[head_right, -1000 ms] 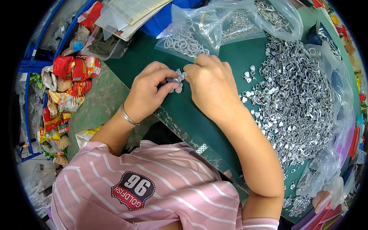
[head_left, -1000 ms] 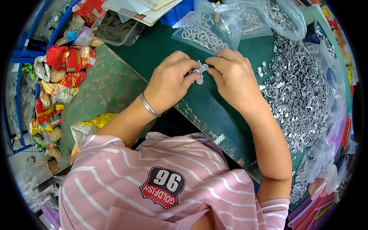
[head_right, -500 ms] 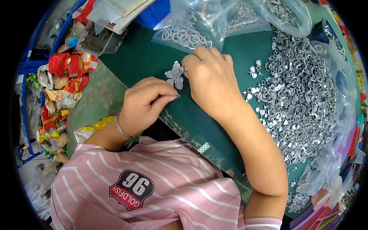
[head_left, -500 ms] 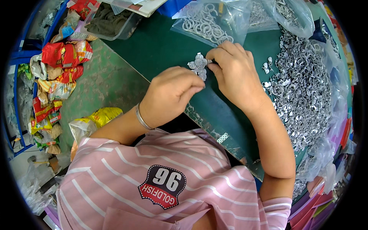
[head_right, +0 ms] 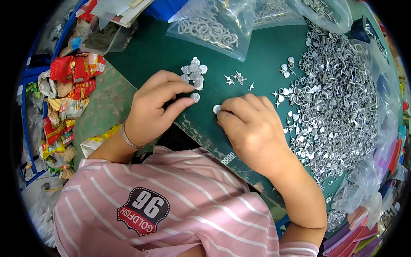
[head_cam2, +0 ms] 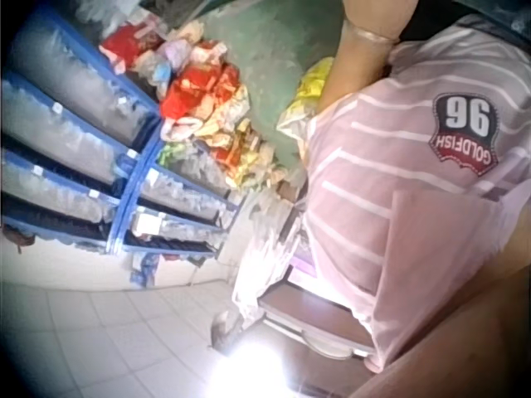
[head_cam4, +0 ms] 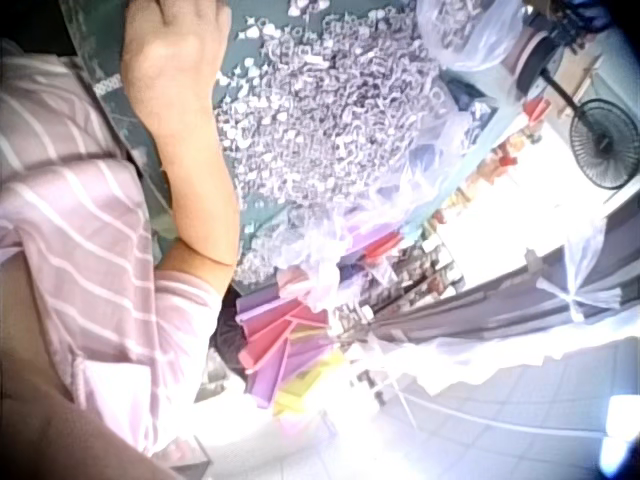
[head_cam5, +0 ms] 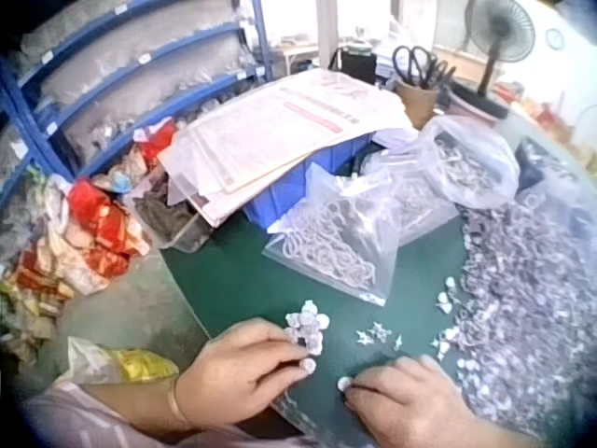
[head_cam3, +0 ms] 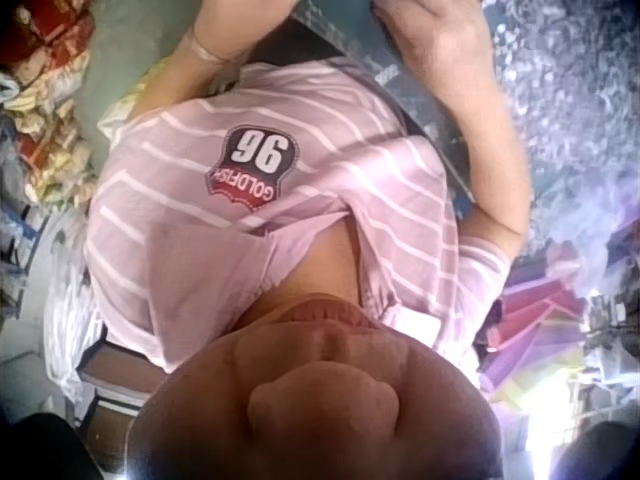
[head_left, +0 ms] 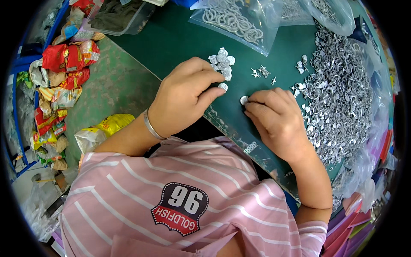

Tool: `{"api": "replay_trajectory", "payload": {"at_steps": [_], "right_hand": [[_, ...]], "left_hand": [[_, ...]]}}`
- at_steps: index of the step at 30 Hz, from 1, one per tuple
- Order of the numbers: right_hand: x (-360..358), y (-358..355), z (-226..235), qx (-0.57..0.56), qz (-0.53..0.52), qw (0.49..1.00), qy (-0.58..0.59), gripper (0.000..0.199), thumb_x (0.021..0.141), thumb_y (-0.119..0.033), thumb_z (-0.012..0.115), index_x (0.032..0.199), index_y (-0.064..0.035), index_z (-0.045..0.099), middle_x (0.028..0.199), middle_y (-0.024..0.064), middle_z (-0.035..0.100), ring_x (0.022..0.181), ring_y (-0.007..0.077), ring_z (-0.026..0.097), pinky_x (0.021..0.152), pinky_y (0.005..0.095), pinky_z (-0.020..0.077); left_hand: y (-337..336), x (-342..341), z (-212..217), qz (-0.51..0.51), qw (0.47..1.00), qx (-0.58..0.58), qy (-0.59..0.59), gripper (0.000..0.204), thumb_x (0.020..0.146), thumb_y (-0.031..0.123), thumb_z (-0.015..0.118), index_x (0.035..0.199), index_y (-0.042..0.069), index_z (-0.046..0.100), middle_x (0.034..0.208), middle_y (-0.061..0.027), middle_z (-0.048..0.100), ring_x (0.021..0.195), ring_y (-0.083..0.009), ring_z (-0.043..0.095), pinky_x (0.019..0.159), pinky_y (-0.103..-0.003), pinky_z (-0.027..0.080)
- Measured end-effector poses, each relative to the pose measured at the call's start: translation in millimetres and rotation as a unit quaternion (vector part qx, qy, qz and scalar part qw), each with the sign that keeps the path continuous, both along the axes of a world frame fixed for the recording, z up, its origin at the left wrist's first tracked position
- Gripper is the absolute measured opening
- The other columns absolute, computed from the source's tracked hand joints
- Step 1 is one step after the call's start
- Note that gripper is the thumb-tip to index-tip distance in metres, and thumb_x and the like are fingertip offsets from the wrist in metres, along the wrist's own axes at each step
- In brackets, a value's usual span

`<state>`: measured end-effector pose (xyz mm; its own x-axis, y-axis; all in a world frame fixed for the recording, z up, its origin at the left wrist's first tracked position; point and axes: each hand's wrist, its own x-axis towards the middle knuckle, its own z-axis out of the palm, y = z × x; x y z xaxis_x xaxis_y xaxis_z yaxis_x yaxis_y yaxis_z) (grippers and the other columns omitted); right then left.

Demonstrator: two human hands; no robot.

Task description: The person sorts various small metal decorative pieces from a large pile, picking out specific shapes and arranging them into small groups on the work surface before gathering them into their hand.

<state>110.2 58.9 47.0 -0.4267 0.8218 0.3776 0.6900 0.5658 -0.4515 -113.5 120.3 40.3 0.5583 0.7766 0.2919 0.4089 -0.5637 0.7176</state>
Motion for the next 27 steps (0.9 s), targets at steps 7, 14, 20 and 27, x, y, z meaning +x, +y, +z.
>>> {"api": "replay_trajectory", "payload": {"at_steps": [7,14,20,27], "right_hand": [[12.3,-5.3,2.5,-0.072,-0.1,0.989,0.076,0.016,0.074,0.005,0.068,0.088,-0.0006,0.065,0.087,0.0134,0.063,0.077,0.031,0.061,0.069,0.0386,0.0498],[-5.7,2.2,-2.2,-0.054,-0.068,0.994,0.068,0.02,0.072,0.004,0.07,0.09,-0.0016,0.066,0.084,0.0109,0.059,0.075,0.0302,0.058,0.066,0.0395,0.0473],[-7.5,1.8,-7.7,-0.024,-0.028,0.999,0.038,0.022,0.067,0.001,0.072,0.087,-0.0032,0.065,0.086,0.0091,0.056,0.076,0.0292,0.055,0.067,0.0386,0.0451],[-3.0,-16.2,44.7,-0.215,0.018,0.902,0.375,0.019,0.082,-0.009,0.07,0.071,-0.003,0.056,0.079,0.0084,0.056,0.071,0.0215,0.054,0.063,0.039,0.0486]], "left_hand": [[-1.6,3.8,-6.8,-0.037,0.998,0.054,-0.001,0.016,0.073,-0.003,0.075,0.086,0.001,0.066,0.087,-0.01,0.06,0.073,-0.0227,0.059,0.063,-0.031,0.048],[-10.4,0.3,-10.7,-0.037,0.996,0.071,-0.041,0.014,0.076,-0.002,0.073,0.089,0.0,0.069,0.086,-0.0111,0.062,0.076,-0.0234,0.06,0.066,-0.03,0.048],[-4.3,-6.1,-4.3,0.026,0.999,0.011,-0.036,0.015,0.08,-0.008,0.065,0.093,-0.001,0.068,0.088,-0.0121,0.063,0.079,-0.0227,0.061,0.068,-0.029,0.048],[-7.3,-5.7,-10.9,0.005,0.999,0.053,-0.001,0.016,0.078,-0.004,0.069,0.093,0.001,0.069,0.086,-0.0112,0.06,0.077,-0.0248,0.06,0.067,-0.032,0.048]]}}
